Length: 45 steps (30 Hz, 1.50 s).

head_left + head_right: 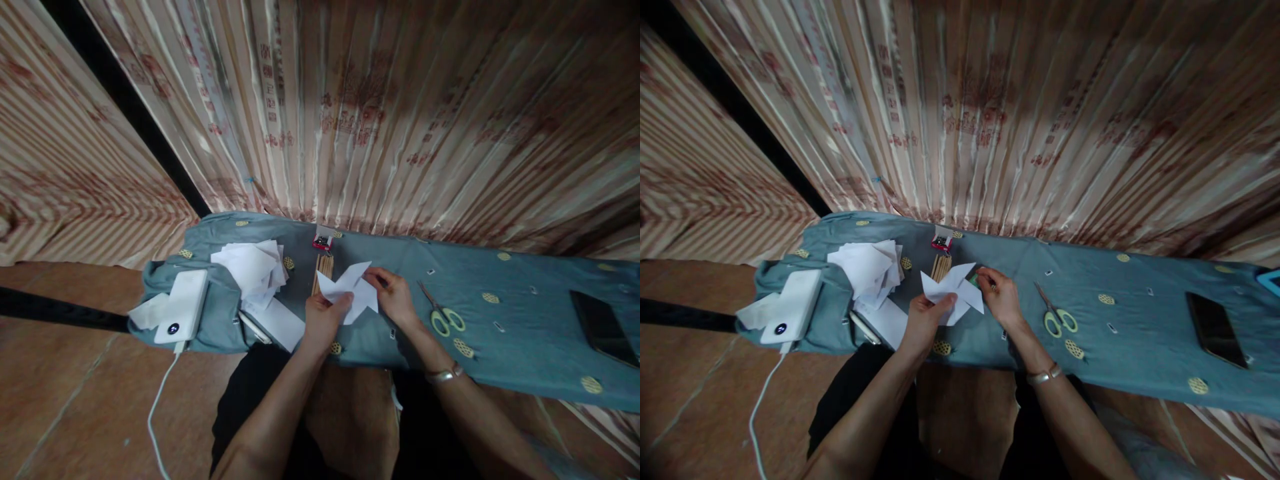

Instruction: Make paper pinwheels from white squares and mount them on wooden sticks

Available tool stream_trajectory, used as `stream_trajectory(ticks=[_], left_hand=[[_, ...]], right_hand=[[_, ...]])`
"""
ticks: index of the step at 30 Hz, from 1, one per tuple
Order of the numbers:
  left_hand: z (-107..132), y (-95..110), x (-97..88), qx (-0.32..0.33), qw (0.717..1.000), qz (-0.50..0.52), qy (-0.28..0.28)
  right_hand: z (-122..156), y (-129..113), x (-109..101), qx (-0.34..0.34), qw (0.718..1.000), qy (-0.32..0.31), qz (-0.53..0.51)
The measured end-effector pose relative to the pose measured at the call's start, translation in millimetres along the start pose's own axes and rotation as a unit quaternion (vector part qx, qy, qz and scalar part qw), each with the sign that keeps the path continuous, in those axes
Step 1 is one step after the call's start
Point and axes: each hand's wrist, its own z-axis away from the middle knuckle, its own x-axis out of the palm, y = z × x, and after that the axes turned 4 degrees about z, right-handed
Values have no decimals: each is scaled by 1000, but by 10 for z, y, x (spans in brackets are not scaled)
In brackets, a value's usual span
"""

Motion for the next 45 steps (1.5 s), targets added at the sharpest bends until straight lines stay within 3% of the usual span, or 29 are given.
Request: stream_trajectory(ticks=[3, 5, 10, 18, 24, 28, 33, 37, 40, 43, 45], left_hand=[[5, 45, -41, 2, 1000, 31, 5], [13, 61, -60, -7, 999, 44, -2], [18, 100, -60, -17, 997, 80, -11], [-27, 130, -84, -22, 995, 99, 0], [-27, 127, -110, -25, 994, 104, 2], [-23, 154, -94, -25, 993, 114, 2], [-35, 172, -84, -11, 992, 128, -3], [-46, 192, -95, -2, 994, 109, 14], [-48, 198, -91, 5, 995, 99, 19], [-49, 168, -69, 8, 996, 89, 15], [-48, 125, -49, 5, 997, 76, 15]], right_hand=[[-407, -181, 105, -104, 984, -41, 139], [-678, -302, 230, -139, 953, -83, 257], [-1163, -510, 585, -177, 926, -124, 309], [-1442, -547, 842, -207, 881, -173, 388], [-1487, -587, 896, -200, 874, -179, 405], [-1438, -596, 866, -187, 892, -165, 378], [-1396, -552, 802, -142, 940, -115, 287], [-1195, -424, 548, -96, 975, -60, 193], [-739, -218, 221, -61, 988, -39, 135], [-78, 29, -63, -14, 999, -24, -18], [353, 166, -170, 6, 999, -31, -37]])
